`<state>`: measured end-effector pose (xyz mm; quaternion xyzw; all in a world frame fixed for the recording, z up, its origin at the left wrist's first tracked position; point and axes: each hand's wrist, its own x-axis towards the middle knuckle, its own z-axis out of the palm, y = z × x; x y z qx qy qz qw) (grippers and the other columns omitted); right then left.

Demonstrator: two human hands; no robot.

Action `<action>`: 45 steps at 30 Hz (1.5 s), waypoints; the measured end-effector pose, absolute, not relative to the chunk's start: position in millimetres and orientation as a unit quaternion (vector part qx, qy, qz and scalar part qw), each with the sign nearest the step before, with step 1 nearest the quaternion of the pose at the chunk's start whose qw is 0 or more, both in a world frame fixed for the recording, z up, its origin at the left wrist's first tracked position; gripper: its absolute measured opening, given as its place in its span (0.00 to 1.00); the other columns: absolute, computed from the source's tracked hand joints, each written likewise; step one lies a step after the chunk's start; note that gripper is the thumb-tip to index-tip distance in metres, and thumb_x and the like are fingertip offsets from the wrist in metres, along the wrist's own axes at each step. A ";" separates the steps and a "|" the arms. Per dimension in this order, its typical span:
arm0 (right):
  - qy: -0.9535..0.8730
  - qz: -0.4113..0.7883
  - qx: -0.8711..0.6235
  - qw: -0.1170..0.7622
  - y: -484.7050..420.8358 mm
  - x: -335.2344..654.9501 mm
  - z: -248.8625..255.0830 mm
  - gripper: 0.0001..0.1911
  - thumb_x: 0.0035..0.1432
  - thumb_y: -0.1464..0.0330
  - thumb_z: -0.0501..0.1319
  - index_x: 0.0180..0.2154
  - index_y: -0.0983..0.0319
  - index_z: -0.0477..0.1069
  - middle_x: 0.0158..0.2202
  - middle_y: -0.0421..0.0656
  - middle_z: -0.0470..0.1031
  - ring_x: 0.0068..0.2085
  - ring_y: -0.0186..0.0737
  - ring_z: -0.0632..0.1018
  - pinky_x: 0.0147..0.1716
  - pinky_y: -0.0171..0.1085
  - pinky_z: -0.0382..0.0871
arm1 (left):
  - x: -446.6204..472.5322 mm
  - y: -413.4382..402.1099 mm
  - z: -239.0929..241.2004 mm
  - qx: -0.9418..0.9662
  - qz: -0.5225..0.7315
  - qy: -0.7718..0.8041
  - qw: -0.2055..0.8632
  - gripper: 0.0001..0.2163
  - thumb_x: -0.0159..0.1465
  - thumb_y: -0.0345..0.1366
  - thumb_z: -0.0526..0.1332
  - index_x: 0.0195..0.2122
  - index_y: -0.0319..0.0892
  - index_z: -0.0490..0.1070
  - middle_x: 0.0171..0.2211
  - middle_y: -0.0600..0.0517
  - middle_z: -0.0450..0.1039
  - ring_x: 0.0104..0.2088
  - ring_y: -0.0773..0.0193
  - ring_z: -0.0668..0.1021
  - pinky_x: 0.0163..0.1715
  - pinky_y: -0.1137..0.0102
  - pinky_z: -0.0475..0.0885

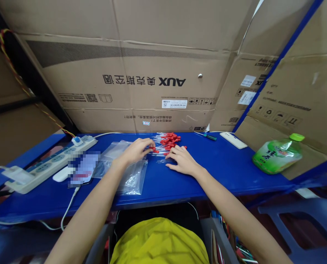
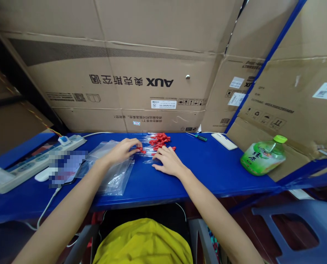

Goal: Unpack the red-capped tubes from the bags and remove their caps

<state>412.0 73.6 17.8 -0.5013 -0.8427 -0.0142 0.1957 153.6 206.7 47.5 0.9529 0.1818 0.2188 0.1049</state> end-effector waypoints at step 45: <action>-0.518 -0.121 -0.651 0.541 75.0 517.8 20.0 0.25 0.77 0.52 0.46 0.41 0.58 0.75 0.34 0.45 0.77 0.35 0.44 0.74 0.39 0.41 0.64 | 139.1 218.3 54.0 0.921 0.187 0.341 0.023 0.19 0.79 0.45 0.45 0.42 0.43 0.72 0.31 0.50 0.78 0.30 0.62 0.76 0.33 0.70 0.64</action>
